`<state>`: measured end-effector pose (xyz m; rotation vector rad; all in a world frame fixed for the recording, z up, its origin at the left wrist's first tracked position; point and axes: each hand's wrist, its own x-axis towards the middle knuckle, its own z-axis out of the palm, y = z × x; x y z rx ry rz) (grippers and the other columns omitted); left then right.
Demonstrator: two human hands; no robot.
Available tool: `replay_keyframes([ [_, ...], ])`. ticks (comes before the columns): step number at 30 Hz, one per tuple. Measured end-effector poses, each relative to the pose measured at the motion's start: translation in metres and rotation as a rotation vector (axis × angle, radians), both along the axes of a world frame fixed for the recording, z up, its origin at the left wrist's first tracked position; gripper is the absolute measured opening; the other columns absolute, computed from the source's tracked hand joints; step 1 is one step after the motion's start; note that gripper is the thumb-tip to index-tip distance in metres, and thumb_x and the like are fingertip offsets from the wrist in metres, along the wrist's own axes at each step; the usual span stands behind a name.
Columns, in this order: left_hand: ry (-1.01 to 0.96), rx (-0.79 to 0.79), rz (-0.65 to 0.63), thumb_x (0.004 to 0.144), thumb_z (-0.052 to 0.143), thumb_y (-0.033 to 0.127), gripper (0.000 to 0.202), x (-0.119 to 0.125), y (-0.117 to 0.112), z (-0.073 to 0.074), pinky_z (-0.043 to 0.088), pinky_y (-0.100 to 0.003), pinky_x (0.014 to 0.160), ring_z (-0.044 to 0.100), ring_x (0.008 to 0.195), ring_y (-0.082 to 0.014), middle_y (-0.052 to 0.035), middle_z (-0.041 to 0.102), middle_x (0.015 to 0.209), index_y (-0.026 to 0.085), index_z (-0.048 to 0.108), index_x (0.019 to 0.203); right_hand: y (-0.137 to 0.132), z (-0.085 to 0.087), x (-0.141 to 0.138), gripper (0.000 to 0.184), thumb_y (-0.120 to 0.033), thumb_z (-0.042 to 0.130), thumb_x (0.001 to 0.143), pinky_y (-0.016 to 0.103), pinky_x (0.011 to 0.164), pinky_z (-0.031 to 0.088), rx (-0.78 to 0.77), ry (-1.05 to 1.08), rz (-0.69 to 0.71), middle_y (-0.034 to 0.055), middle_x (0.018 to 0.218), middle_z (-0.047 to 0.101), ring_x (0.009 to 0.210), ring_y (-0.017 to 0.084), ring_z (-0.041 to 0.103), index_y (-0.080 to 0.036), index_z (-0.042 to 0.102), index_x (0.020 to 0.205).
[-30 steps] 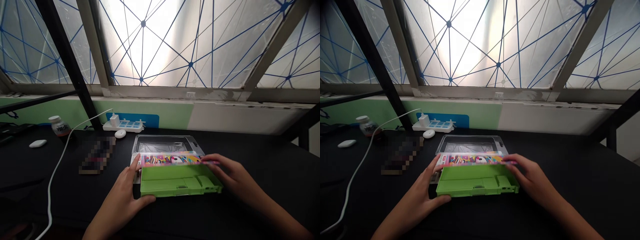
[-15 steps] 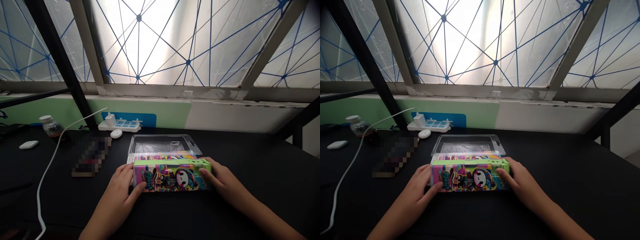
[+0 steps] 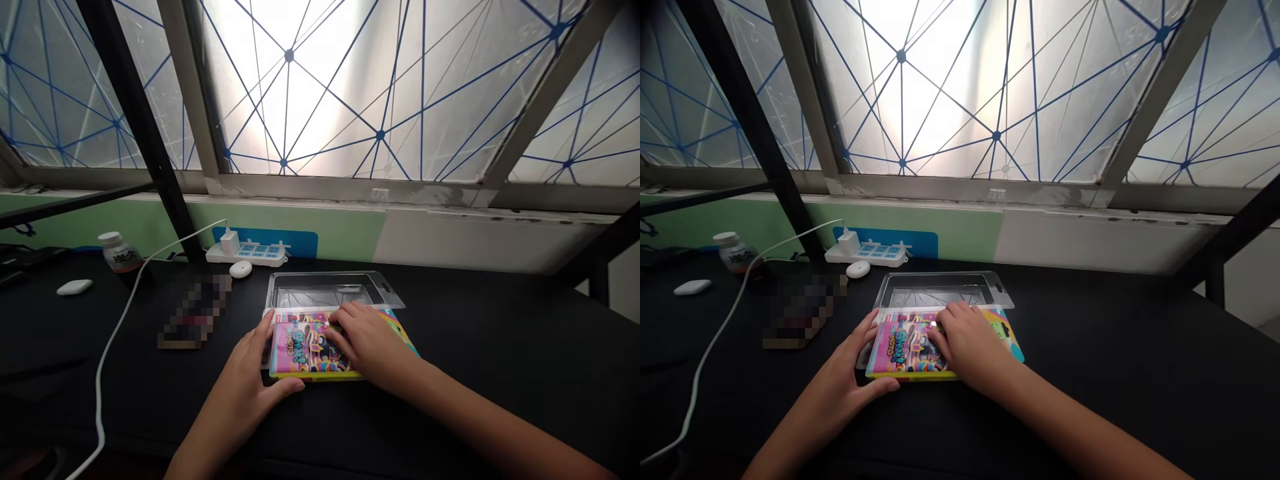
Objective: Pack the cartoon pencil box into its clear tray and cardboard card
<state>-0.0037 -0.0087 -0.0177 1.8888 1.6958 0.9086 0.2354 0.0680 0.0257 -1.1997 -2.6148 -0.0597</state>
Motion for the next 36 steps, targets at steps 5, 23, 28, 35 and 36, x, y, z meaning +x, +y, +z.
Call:
replay_keyframes([
  [5, -0.009, -0.057, -0.002, 0.082, 0.074, 0.039, 0.091, 0.002, 0.002, 0.007, 0.037, -0.044, 0.115, 0.047, 0.138, -0.0300, -0.0102, 0.048, 0.152, 0.026, 0.025, 0.158, 0.009, -0.009, -0.004, 0.017, -0.030, 0.055, 0.099, 0.040, 0.077, 0.051, 0.052, 0.106, -0.011, 0.0096, 0.094, 0.065, 0.088, 0.026, 0.060, -0.016, 0.063, 0.096],
  [23, 0.040, -0.142, -0.041, 0.092, 0.053, 0.061, 0.077, -0.005, 0.001, 0.009, 0.021, -0.054, 0.121, 0.021, 0.152, -0.0325, -0.0055, 0.033, 0.161, 0.023, 0.034, 0.156, -0.062, -0.013, 0.116, 0.068, -0.054, 0.073, 0.083, 0.046, 0.101, 0.054, -0.129, 0.050, 0.126, 0.0100, 0.158, 0.041, 0.136, 0.036, 0.049, -0.035, 0.049, 0.143],
  [28, 0.003, -0.078, 0.015, 0.091, 0.055, 0.060, 0.077, -0.006, 0.003, 0.002, 0.030, -0.052, 0.119, 0.032, 0.148, -0.0333, -0.0063, 0.035, 0.161, 0.025, 0.034, 0.156, -0.042, -0.045, 0.140, 0.079, -0.054, 0.069, 0.085, 0.059, 0.110, 0.042, -0.312, 0.161, -0.149, 0.0103, 0.159, 0.038, 0.144, 0.039, 0.036, -0.032, 0.037, 0.154],
  [35, -0.259, -0.067, 0.009, 0.100, 0.024, 0.066, 0.069, -0.011, -0.004, -0.005, 0.026, -0.053, 0.120, 0.032, 0.148, -0.0328, -0.0061, 0.039, 0.159, 0.027, 0.035, 0.156, -0.036, -0.032, 0.122, 0.041, -0.056, 0.052, 0.094, 0.051, 0.097, 0.056, -0.255, 0.448, -0.363, 0.0064, 0.123, 0.073, 0.123, 0.035, 0.062, -0.031, 0.069, 0.121],
  [36, -0.283, -0.063, 0.000, 0.100, 0.022, 0.067, 0.071, -0.011, -0.004, -0.004, 0.028, -0.051, 0.119, 0.035, 0.147, -0.0324, -0.0072, 0.040, 0.159, 0.026, 0.032, 0.157, -0.036, -0.032, 0.121, 0.043, -0.057, 0.051, 0.094, 0.048, 0.095, 0.058, -0.258, 0.465, -0.388, 0.0067, 0.123, 0.073, 0.120, 0.033, 0.064, -0.030, 0.067, 0.124],
])
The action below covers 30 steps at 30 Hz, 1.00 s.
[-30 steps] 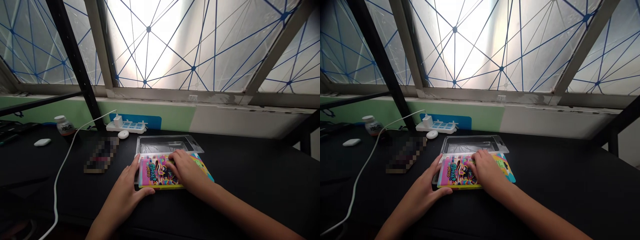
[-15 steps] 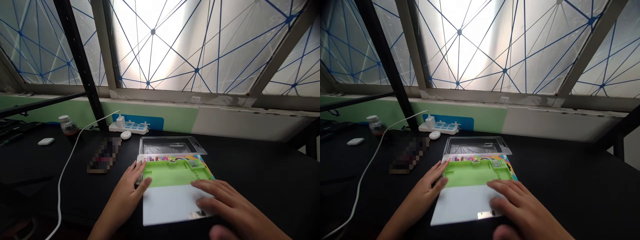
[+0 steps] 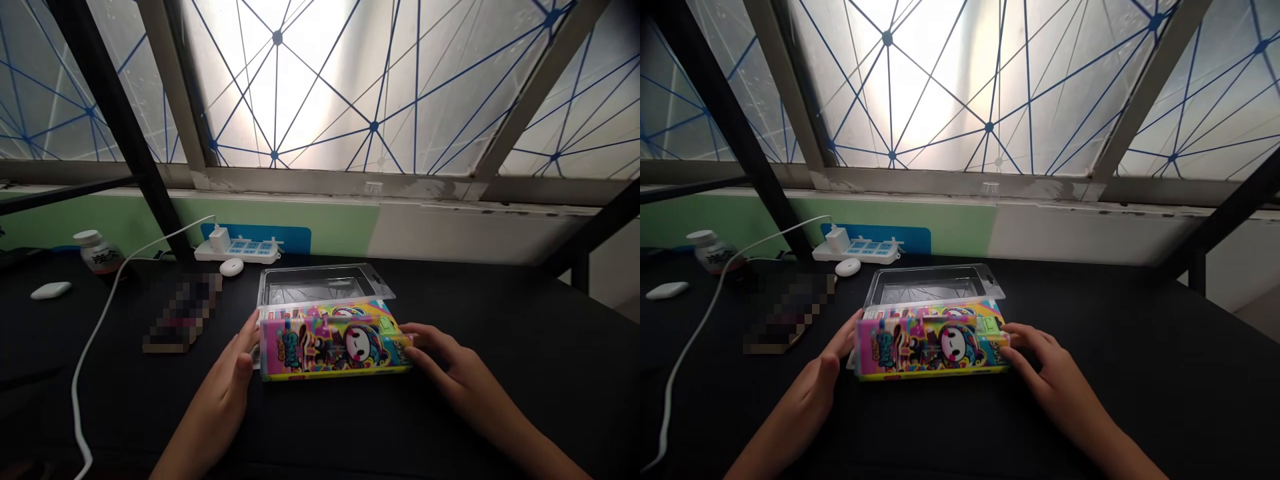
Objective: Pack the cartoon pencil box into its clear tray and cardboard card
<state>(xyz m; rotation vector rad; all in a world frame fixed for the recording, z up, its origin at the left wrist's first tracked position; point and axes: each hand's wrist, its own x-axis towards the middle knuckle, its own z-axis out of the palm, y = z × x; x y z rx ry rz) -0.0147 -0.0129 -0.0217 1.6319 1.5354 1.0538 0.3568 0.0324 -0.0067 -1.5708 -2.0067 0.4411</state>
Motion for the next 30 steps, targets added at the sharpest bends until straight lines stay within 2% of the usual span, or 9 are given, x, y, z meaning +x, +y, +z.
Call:
replay_keyframes([
  [5, 0.121, -0.030, 0.008, 0.098, 0.041, 0.064, 0.074, 0.005, 0.000, 0.004, 0.038, -0.049, 0.113, 0.045, 0.140, -0.0325, -0.0097, 0.050, 0.152, 0.028, 0.022, 0.159, -0.003, -0.015, 0.000, 0.057, -0.054, 0.058, 0.092, 0.052, 0.102, 0.053, 0.131, -0.141, 0.125, 0.0109, 0.135, 0.066, 0.124, 0.034, 0.061, -0.025, 0.055, 0.142],
  [8, 0.216, 0.099, 0.039, 0.096, 0.052, 0.055, 0.069, 0.012, -0.001, 0.012, 0.047, -0.042, 0.106, 0.052, 0.135, -0.0309, -0.0061, 0.052, 0.151, 0.032, 0.026, 0.156, -0.006, -0.015, 0.000, 0.055, -0.047, 0.055, 0.096, 0.056, 0.103, 0.051, 0.292, -0.210, 0.197, 0.0124, 0.130, 0.069, 0.124, 0.034, 0.061, -0.023, 0.049, 0.145],
  [12, 0.352, 0.379, 0.086, 0.094, 0.057, 0.053, 0.065, 0.025, 0.014, 0.042, 0.043, -0.043, 0.110, 0.048, 0.137, -0.0320, -0.0074, 0.047, 0.153, 0.030, 0.035, 0.151, 0.014, 0.011, -0.002, 0.050, -0.044, 0.054, 0.097, 0.051, 0.098, 0.054, 0.429, -0.206, 0.171, 0.0114, 0.128, 0.069, 0.120, 0.033, 0.063, -0.024, 0.051, 0.143],
  [16, 0.441, 0.423, 0.094, 0.095, 0.053, 0.053, 0.071, 0.038, 0.064, 0.069, 0.034, -0.047, 0.116, 0.033, 0.147, -0.0333, -0.0147, 0.041, 0.156, 0.019, 0.031, 0.153, 0.067, 0.036, -0.013, 0.052, -0.047, 0.050, 0.098, 0.049, 0.097, 0.054, 0.405, -0.159, 0.156, 0.0149, 0.132, 0.067, 0.116, 0.033, 0.065, -0.019, 0.053, 0.142],
  [18, 0.499, 0.378, 0.114, 0.098, 0.048, 0.051, 0.065, 0.040, 0.089, 0.067, 0.027, -0.051, 0.119, 0.020, 0.151, -0.0343, -0.0180, 0.041, 0.156, 0.013, 0.037, 0.150, 0.092, 0.033, -0.020, 0.054, -0.047, 0.048, 0.098, 0.050, 0.098, 0.053, 0.379, -0.120, 0.121, 0.0162, 0.134, 0.065, 0.118, 0.033, 0.064, -0.017, 0.052, 0.143],
  [21, 0.600, 0.246, 0.066, 0.100, 0.041, 0.054, 0.068, 0.036, 0.111, 0.048, 0.020, -0.058, 0.119, 0.010, 0.153, -0.0363, -0.0176, 0.034, 0.160, 0.012, 0.033, 0.154, 0.115, 0.014, -0.026, 0.054, -0.045, 0.046, 0.099, 0.048, 0.099, 0.053, 0.343, -0.087, 0.135, 0.0169, 0.137, 0.063, 0.121, 0.032, 0.063, -0.015, 0.050, 0.145],
  [25, 0.726, 0.073, -0.008, 0.099, 0.036, 0.061, 0.076, 0.027, 0.109, 0.026, 0.016, -0.063, 0.117, -0.004, 0.152, -0.0397, -0.0175, 0.027, 0.163, 0.011, 0.030, 0.156, 0.118, -0.007, -0.024, 0.053, -0.045, 0.045, 0.101, 0.049, 0.107, 0.048, 0.317, -0.133, 0.226, 0.0154, 0.146, 0.056, 0.134, 0.030, 0.052, -0.017, 0.048, 0.146],
  [28, 0.787, 0.077, -0.003, 0.099, 0.034, 0.065, 0.077, 0.027, 0.101, 0.026, 0.020, -0.059, 0.117, -0.002, 0.153, -0.0394, -0.0185, 0.015, 0.166, 0.013, 0.036, 0.155, 0.114, -0.009, -0.023, 0.052, -0.045, 0.042, 0.103, 0.053, 0.111, 0.042, 0.281, -0.191, 0.282, 0.0139, 0.150, 0.052, 0.141, 0.031, 0.043, -0.019, 0.049, 0.147],
  [30, 0.812, 0.072, -0.045, 0.098, 0.033, 0.067, 0.077, 0.029, 0.100, 0.029, 0.022, -0.059, 0.116, 0.005, 0.153, -0.0388, -0.0185, 0.016, 0.166, 0.015, 0.035, 0.155, 0.111, -0.007, -0.024, 0.051, -0.045, 0.038, 0.104, 0.055, 0.112, 0.039, 0.234, -0.250, 0.315, 0.0140, 0.153, 0.048, 0.145, 0.032, 0.037, -0.019, 0.049, 0.147],
])
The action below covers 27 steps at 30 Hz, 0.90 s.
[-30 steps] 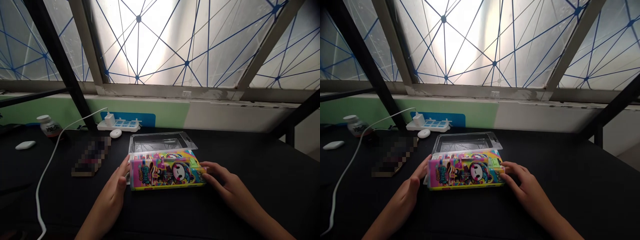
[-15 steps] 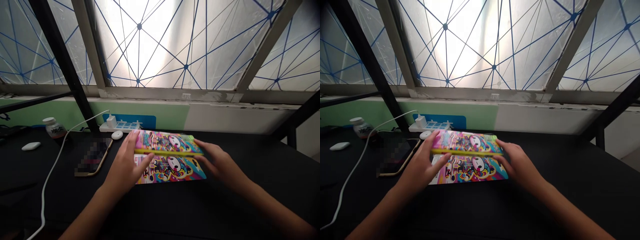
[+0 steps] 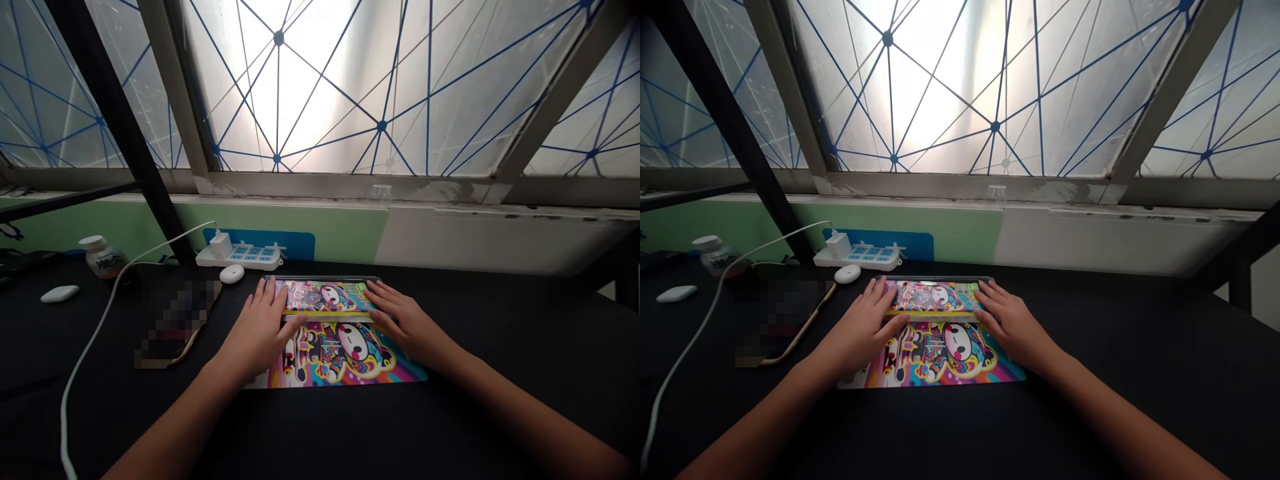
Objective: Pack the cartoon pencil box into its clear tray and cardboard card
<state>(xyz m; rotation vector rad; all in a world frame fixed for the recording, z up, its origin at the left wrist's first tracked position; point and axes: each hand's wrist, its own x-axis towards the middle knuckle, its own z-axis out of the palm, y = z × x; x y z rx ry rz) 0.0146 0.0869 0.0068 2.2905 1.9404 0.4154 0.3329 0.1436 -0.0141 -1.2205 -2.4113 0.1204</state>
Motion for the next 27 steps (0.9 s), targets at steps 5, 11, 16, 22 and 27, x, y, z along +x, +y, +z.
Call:
replay_keyframes([
  [5, 0.062, 0.108, -0.014, 0.100, 0.032, 0.064, 0.069, 0.012, 0.008, 0.010, 0.015, -0.067, 0.115, 0.014, 0.152, -0.0381, -0.0179, 0.029, 0.162, 0.017, 0.045, 0.149, -0.012, 0.006, -0.006, 0.049, -0.043, 0.039, 0.104, 0.066, 0.111, 0.033, 0.163, -0.086, -0.035, 0.0190, 0.159, 0.035, 0.146, 0.036, 0.034, -0.019, 0.050, 0.145],
  [11, -0.114, 0.091, -0.118, 0.100, 0.026, 0.067, 0.075, 0.045, 0.035, 0.014, 0.025, -0.060, 0.116, 0.019, 0.151, -0.0378, -0.0179, 0.029, 0.162, 0.015, 0.043, 0.150, -0.050, 0.017, -0.030, 0.032, -0.032, 0.057, 0.097, 0.049, 0.104, 0.047, 0.283, -0.027, 0.292, 0.0168, 0.142, 0.058, 0.128, 0.029, 0.056, -0.021, 0.064, 0.126],
  [16, -0.021, 0.018, -0.172, 0.098, 0.031, 0.068, 0.077, 0.062, 0.057, 0.004, 0.016, -0.069, 0.115, 0.019, 0.150, -0.0427, -0.0205, 0.032, 0.160, 0.014, 0.043, 0.151, -0.066, 0.024, -0.044, 0.068, -0.056, 0.058, 0.093, 0.052, 0.111, 0.042, -0.155, -0.197, 0.392, 0.0142, 0.153, 0.048, 0.141, 0.033, 0.044, -0.021, 0.044, 0.150],
  [22, -0.058, 0.077, -0.211, 0.097, 0.035, 0.066, 0.070, 0.030, 0.062, -0.005, 0.017, -0.063, 0.118, 0.026, 0.149, -0.0370, -0.0130, 0.036, 0.159, 0.022, 0.045, 0.151, -0.064, 0.045, -0.036, 0.082, -0.064, 0.061, 0.088, 0.055, 0.114, 0.037, -0.280, -0.217, 0.370, 0.0123, 0.155, 0.044, 0.143, 0.036, 0.039, -0.027, 0.035, 0.156],
  [27, -0.068, 0.085, -0.157, 0.096, 0.035, 0.070, 0.070, 0.003, 0.063, -0.013, 0.016, -0.060, 0.119, 0.025, 0.150, -0.0350, -0.0087, 0.035, 0.160, 0.028, 0.045, 0.151, -0.058, 0.043, -0.022, 0.035, -0.049, 0.064, 0.092, 0.041, 0.092, 0.054, -0.257, -0.144, 0.231, 0.0095, 0.121, 0.070, 0.108, 0.028, 0.065, -0.027, 0.069, 0.118],
])
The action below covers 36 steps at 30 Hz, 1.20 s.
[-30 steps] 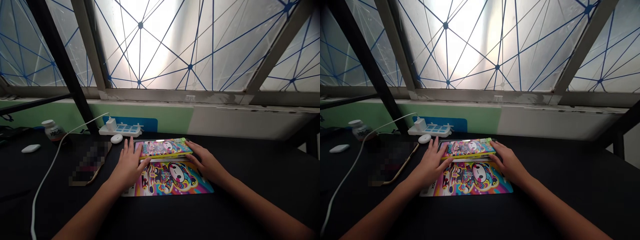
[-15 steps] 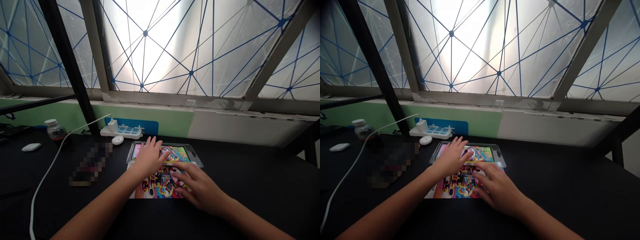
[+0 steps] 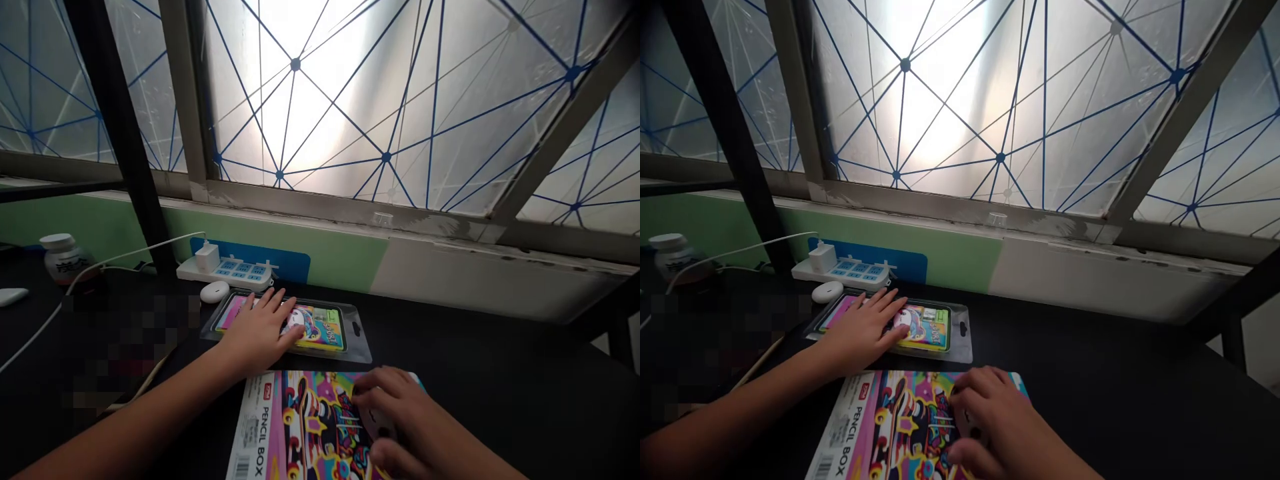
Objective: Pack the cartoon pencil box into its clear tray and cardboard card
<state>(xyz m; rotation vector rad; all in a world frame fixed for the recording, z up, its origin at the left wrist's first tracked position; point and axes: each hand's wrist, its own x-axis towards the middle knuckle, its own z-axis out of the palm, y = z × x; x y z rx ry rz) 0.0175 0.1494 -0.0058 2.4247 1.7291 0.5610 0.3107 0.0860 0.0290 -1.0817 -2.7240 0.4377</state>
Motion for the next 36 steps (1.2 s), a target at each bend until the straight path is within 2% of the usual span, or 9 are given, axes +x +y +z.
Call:
replay_keyframes([
  [7, 0.092, -0.034, 0.023, 0.098, 0.029, 0.069, 0.072, 0.001, -0.004, 0.004, 0.018, -0.063, 0.117, 0.023, 0.151, -0.0353, -0.0089, 0.031, 0.162, 0.025, 0.041, 0.153, 0.024, -0.034, 0.010, 0.023, -0.046, 0.058, 0.096, 0.041, 0.077, 0.052, 0.161, 0.060, -0.309, 0.0078, 0.102, 0.062, 0.088, 0.025, 0.059, -0.024, 0.061, 0.098],
  [12, 0.129, -0.023, 0.034, 0.097, 0.030, 0.069, 0.073, 0.000, -0.006, 0.003, 0.018, -0.061, 0.117, 0.024, 0.150, -0.0356, -0.0106, 0.031, 0.162, 0.024, 0.042, 0.153, 0.017, -0.033, -0.002, 0.025, -0.044, 0.056, 0.096, 0.039, 0.070, 0.050, 0.176, 0.058, -0.333, 0.0056, 0.091, 0.061, 0.079, 0.022, 0.057, -0.023, 0.051, 0.083],
  [16, 0.150, -0.034, 0.032, 0.098, 0.030, 0.068, 0.072, -0.001, -0.005, 0.003, 0.019, -0.062, 0.117, 0.024, 0.150, -0.0361, -0.0116, 0.032, 0.161, 0.022, 0.042, 0.153, 0.011, -0.024, 0.001, 0.030, -0.050, 0.053, 0.096, 0.029, 0.054, 0.043, 0.081, 0.157, -0.384, -0.0004, 0.071, 0.059, 0.061, 0.018, 0.056, -0.025, 0.045, 0.081],
  [19, 0.192, -0.057, 0.008, 0.098, 0.029, 0.067, 0.072, 0.000, -0.006, 0.005, 0.020, -0.062, 0.117, 0.024, 0.150, -0.0356, -0.0115, 0.032, 0.161, 0.021, 0.040, 0.153, 0.023, -0.015, 0.022, 0.033, -0.057, 0.053, 0.094, 0.028, 0.051, 0.040, 0.008, 0.198, -0.444, -0.0036, 0.062, 0.058, 0.054, 0.016, 0.053, -0.025, 0.050, 0.087],
  [23, 0.222, -0.066, -0.014, 0.099, 0.027, 0.067, 0.073, -0.001, -0.009, 0.009, 0.019, -0.061, 0.118, 0.022, 0.151, -0.0345, -0.0097, 0.029, 0.163, 0.022, 0.037, 0.155, 0.062, -0.011, 0.076, 0.046, -0.067, 0.050, 0.090, 0.029, 0.058, 0.045, -0.178, 0.102, -0.517, 0.0012, 0.075, 0.070, 0.068, 0.020, 0.063, -0.024, 0.063, 0.082],
  [27, 0.233, -0.071, -0.044, 0.099, 0.025, 0.067, 0.073, -0.001, -0.010, 0.011, 0.019, -0.061, 0.118, 0.021, 0.151, -0.0345, -0.0096, 0.028, 0.163, 0.023, 0.036, 0.156, 0.089, -0.019, 0.112, 0.051, -0.068, 0.046, 0.089, 0.035, 0.067, 0.050, -0.089, 0.022, -0.619, 0.0058, 0.082, 0.073, 0.079, 0.026, 0.067, -0.023, 0.070, 0.082],
  [30, 0.234, -0.073, -0.072, 0.099, 0.024, 0.067, 0.073, 0.001, -0.014, 0.013, 0.019, -0.062, 0.118, 0.018, 0.152, -0.0351, -0.0105, 0.025, 0.164, 0.023, 0.035, 0.156, 0.084, -0.025, 0.101, 0.049, -0.064, 0.048, 0.089, 0.048, 0.093, 0.047, 0.104, 0.085, -0.626, 0.0128, 0.119, 0.069, 0.114, 0.036, 0.058, -0.024, 0.071, 0.105],
  [32, 0.233, -0.075, -0.104, 0.099, 0.024, 0.067, 0.072, 0.004, -0.018, 0.015, 0.018, -0.062, 0.118, 0.016, 0.152, -0.0355, -0.0104, 0.023, 0.164, 0.024, 0.034, 0.156, 0.074, -0.026, 0.080, 0.049, -0.062, 0.049, 0.091, 0.052, 0.102, 0.041, 0.144, 0.146, -0.571, 0.0139, 0.131, 0.062, 0.124, 0.036, 0.052, -0.024, 0.067, 0.116],
  [36, 0.233, -0.081, -0.176, 0.100, 0.027, 0.066, 0.069, 0.012, -0.028, 0.018, 0.018, -0.063, 0.118, 0.013, 0.152, -0.0363, -0.0085, 0.020, 0.165, 0.027, 0.032, 0.157, 0.055, -0.022, 0.044, 0.041, -0.057, 0.049, 0.095, 0.045, 0.092, 0.048, 0.052, 0.156, -0.456, 0.0120, 0.115, 0.068, 0.106, 0.029, 0.061, -0.023, 0.067, 0.112],
])
